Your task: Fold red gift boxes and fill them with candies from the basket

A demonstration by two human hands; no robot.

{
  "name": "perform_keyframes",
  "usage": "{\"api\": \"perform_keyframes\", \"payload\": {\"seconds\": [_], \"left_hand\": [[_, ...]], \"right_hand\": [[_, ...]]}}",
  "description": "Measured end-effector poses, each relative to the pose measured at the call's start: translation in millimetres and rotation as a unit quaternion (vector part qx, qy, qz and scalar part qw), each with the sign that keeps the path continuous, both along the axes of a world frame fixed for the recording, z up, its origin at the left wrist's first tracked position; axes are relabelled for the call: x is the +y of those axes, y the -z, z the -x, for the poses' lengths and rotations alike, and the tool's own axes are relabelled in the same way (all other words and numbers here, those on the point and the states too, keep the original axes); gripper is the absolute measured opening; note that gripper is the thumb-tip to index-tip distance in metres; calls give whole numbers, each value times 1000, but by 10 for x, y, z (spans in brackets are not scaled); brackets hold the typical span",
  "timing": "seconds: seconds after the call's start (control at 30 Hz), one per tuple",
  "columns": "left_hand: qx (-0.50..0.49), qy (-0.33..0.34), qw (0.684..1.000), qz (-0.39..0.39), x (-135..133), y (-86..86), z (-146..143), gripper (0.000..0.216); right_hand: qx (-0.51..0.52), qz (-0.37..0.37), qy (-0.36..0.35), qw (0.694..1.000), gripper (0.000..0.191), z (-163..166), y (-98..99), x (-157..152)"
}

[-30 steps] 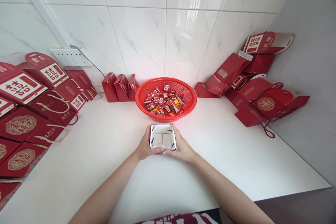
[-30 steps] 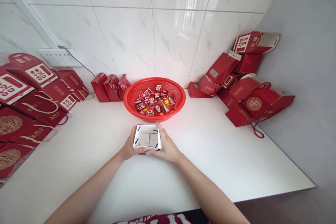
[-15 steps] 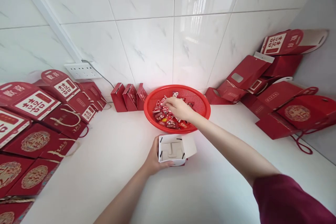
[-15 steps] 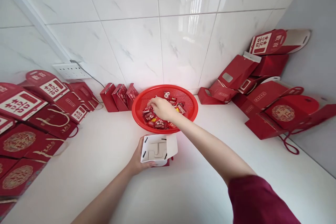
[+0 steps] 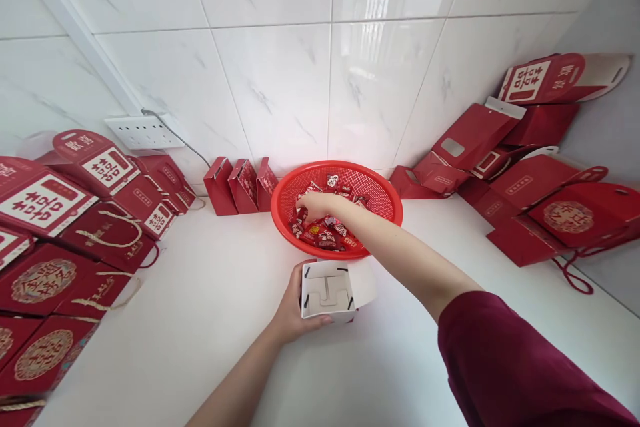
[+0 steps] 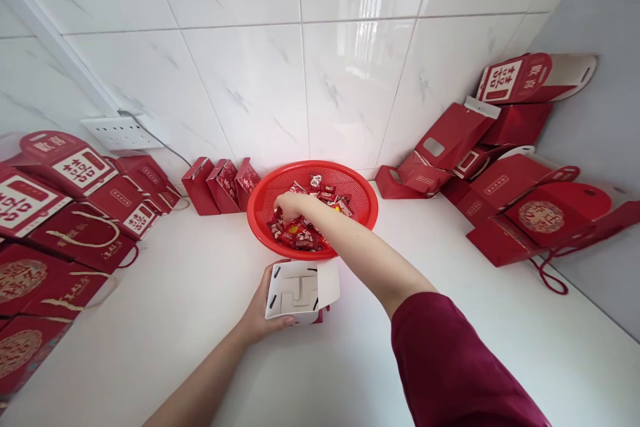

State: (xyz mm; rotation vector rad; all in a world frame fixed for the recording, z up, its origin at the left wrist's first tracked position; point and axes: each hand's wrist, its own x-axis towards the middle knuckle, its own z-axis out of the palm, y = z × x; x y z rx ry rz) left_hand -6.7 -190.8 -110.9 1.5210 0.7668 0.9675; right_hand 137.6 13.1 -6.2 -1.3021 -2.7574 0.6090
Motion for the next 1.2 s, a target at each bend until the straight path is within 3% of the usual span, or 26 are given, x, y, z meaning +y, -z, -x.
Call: {"api": "perform_keyframes", "payload": {"seconds": [0.13, 0.23, 0.33, 0.43, 0.53, 0.7, 0.9, 1.2], "left_hand": [[-25, 3, 1000, 6, -2, 0, -21, 95], [-35, 5, 999, 15, 0, 5, -29, 92], [-32, -4, 999, 12, -8, -6, -37, 89], [-41, -2, 999, 17, -40, -32, -51, 87], [-54, 12, 998, 31, -82, -48, -58, 86], [-29, 13, 999, 22, -106, -31, -29, 87], [-29, 20, 999, 26, -87, -13, -8, 87], [-43, 31, 998, 32, -88, -43, -33, 85]], "right_hand": [[102, -33, 56, 993, 38, -491, -131, -354], [206, -28, 111, 972, 39, -828, -44, -709], [394, 29, 165, 904, 37, -1031, 122, -934], [488, 76, 195, 847, 44, -1103, 255, -989], [517, 89, 201, 827, 47, -1115, 317, -963], [520, 98, 206, 823, 36, -1109, 338, -931], [598, 139, 221, 758, 32, -1087, 354, -917], [578, 147, 245, 765, 49, -1058, 297, -954]]}}
